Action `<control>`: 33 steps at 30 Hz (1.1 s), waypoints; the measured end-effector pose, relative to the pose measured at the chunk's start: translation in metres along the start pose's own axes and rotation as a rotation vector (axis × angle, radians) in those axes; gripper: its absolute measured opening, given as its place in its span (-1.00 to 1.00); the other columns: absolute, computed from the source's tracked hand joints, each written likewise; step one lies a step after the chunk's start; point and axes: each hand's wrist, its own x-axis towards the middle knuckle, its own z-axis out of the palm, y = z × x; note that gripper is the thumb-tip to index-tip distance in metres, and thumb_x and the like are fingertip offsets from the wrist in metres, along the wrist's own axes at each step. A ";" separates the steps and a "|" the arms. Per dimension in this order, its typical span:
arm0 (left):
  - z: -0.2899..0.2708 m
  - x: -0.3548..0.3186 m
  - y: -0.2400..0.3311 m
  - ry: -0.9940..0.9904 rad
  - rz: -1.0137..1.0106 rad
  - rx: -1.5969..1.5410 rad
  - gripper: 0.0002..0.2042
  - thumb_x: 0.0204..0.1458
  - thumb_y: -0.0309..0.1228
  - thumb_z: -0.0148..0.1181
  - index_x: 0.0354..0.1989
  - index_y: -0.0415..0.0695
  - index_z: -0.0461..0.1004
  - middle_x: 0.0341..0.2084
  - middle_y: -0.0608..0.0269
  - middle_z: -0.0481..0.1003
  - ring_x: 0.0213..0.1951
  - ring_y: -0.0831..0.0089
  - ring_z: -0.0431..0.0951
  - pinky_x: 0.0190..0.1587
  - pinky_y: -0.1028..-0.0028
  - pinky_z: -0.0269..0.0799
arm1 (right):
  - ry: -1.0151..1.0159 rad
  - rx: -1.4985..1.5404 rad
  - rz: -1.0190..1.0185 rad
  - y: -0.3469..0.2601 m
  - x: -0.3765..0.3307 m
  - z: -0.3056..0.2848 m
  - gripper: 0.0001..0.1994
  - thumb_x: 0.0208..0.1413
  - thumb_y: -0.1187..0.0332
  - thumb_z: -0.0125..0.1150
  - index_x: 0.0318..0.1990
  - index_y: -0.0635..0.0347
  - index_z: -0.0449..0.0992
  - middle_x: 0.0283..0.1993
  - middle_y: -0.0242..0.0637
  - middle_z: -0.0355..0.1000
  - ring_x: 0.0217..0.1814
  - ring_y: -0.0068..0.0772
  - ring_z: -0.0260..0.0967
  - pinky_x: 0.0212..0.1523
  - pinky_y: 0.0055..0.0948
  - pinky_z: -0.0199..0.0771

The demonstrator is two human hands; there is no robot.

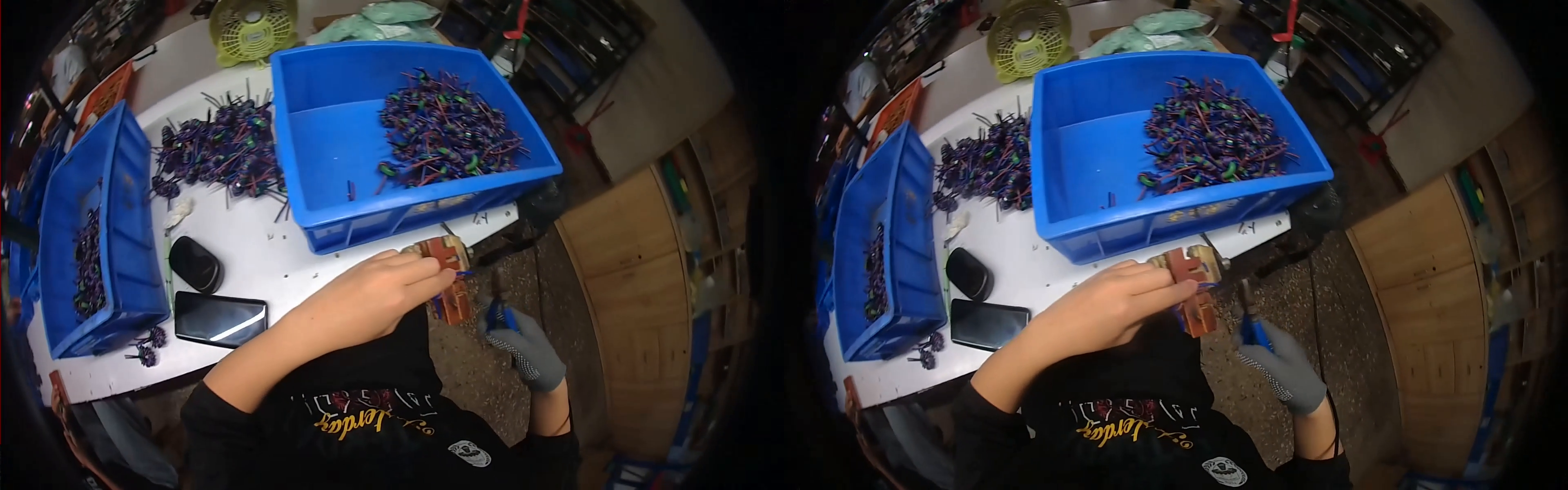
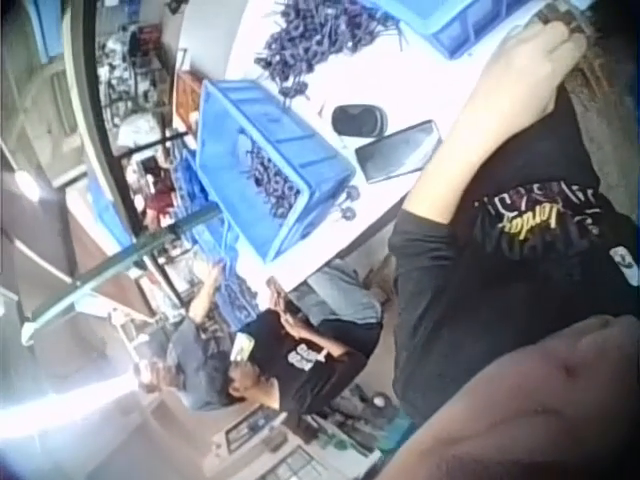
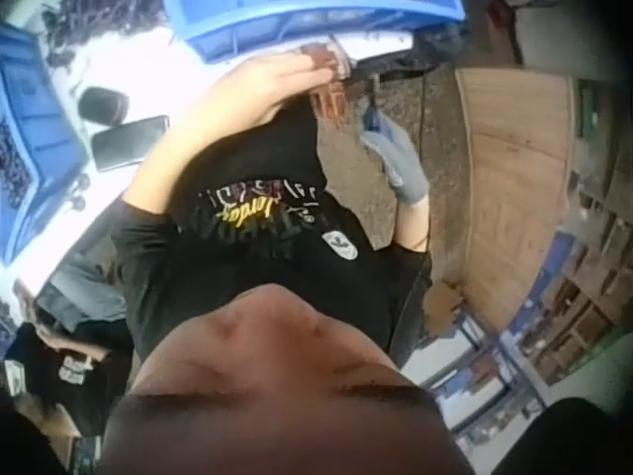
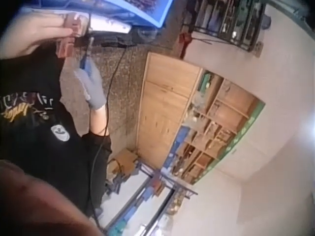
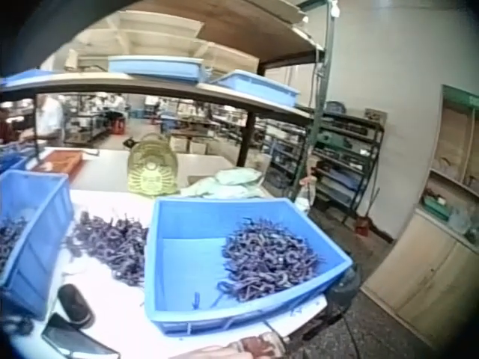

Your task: The recorder is using snips to trim wires on electronic components at a factory workbench.

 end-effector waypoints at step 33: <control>0.021 -0.005 0.057 0.381 0.092 -0.061 -0.61 0.06 -0.67 0.29 0.11 -0.42 0.50 -0.23 0.10 0.55 -0.40 0.36 0.44 -0.26 0.42 0.45 | -0.024 0.010 -0.455 -0.049 0.010 0.049 -0.87 0.19 0.45 0.30 -0.14 0.25 0.61 -0.33 -0.41 0.54 -0.35 -0.65 0.36 -0.24 -0.61 0.38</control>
